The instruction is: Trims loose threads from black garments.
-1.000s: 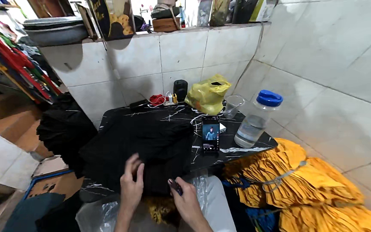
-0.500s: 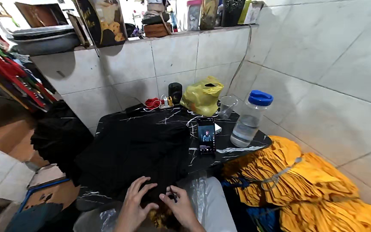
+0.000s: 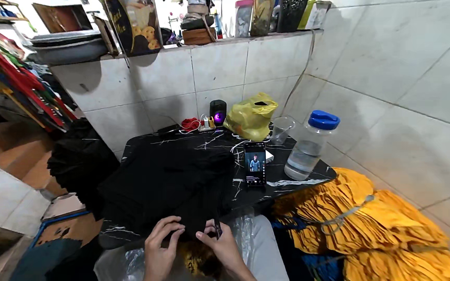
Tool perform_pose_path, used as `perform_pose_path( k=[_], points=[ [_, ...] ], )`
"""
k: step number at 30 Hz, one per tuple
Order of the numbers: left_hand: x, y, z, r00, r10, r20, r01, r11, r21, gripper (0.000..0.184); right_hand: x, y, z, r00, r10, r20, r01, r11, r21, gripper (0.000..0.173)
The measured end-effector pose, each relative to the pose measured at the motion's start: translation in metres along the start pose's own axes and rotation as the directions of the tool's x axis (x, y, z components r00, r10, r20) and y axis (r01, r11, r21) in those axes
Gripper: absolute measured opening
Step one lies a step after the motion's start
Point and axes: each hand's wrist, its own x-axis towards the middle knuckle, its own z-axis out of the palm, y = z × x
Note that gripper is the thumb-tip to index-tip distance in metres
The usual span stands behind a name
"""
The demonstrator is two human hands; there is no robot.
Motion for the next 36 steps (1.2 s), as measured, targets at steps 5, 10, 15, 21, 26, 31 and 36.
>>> perform_pose_path(
  k=[5, 10, 15, 21, 26, 31, 36],
  points=[
    [-0.005, 0.031, 0.026, 1.0, -0.012, 0.022, 0.015, 0.99, -0.138, 0.007, -0.002, -0.007, 0.003, 0.953, -0.259, -0.156, 0.233, 0.958, -0.168, 0.022],
    [-0.018, 0.04, 0.049, 0.978, 0.091, 0.188, -0.091, 0.996, -0.013, 0.01, -0.005, -0.021, -0.003, 1.0, -0.003, 0.009, 0.002, 0.995, 0.102, 0.029],
    [-0.015, 0.029, 0.031, 0.98, -0.004, 0.198, -0.025, 0.989, 0.145, 0.035, -0.008, -0.015, -0.022, 0.998, -0.033, -0.056, 0.035, 0.998, 0.044, 0.017],
    [-0.019, 0.011, 0.027, 0.989, 0.02, 0.147, -0.055, 0.97, 0.239, 0.015, -0.022, -0.021, -0.026, 0.998, 0.06, -0.005, -0.059, 0.991, 0.119, 0.021],
    [-0.011, 0.012, 0.017, 0.991, 0.077, 0.113, -0.095, 0.981, 0.167, 0.006, -0.021, -0.022, -0.038, 1.0, 0.002, 0.001, -0.003, 0.999, 0.053, 0.016],
    [-0.009, 0.029, 0.031, 0.998, 0.021, -0.052, -0.013, 0.988, 0.156, 0.01, -0.02, -0.018, -0.04, 0.997, -0.082, -0.013, 0.082, 0.996, -0.026, 0.012],
    [-0.014, 0.073, 0.068, 0.953, -0.283, -0.109, 0.244, 0.929, -0.277, 0.01, -0.028, -0.023, -0.02, 0.987, -0.11, -0.114, 0.114, 0.993, 0.029, 0.024]
  ],
)
